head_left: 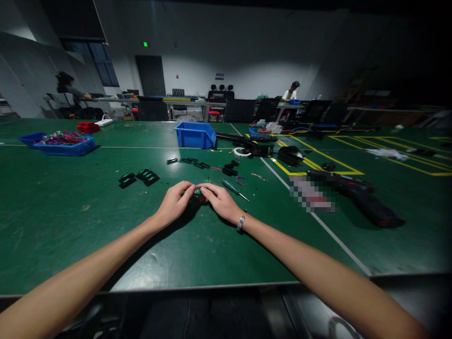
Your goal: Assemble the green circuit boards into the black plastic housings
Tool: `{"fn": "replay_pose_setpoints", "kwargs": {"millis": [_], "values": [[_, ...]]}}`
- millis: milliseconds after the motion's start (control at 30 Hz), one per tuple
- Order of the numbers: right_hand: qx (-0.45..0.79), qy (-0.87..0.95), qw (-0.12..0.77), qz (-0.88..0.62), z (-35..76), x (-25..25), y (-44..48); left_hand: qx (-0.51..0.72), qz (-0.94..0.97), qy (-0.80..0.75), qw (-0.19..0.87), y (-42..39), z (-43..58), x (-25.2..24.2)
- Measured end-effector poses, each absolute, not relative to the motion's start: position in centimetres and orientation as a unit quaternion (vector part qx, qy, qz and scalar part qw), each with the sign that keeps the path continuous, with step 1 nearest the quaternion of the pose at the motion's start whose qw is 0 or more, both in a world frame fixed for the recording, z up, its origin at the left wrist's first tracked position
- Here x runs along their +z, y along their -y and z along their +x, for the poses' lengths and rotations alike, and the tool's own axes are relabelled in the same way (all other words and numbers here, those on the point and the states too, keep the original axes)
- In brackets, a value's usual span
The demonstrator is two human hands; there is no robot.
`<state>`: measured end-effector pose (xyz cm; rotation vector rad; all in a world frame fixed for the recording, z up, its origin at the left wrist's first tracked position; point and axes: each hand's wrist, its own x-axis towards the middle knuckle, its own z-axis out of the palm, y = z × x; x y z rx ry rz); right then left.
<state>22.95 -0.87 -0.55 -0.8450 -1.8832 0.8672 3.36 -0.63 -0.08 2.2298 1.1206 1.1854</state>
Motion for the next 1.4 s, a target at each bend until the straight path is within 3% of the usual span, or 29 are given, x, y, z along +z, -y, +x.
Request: {"fn": "replay_pose_setpoints", "kwargs": {"millis": [200,667,1400], "values": [[0.39,0.713,0.46,-0.358,21.9,-1.0,1.6,0.44,0.782,-0.397,0.193,1.3,3.9,0.2],[0.338,0.713,0.48,-0.383,21.6,-1.0,2.0,0.426,0.76,-0.397,0.289,1.8,4.5,0.2],[0.382,0.702,0.47,-0.375,21.6,-1.0,2.1,0.444,0.751,-0.397,0.285,2.0,4.6,0.2]]}}
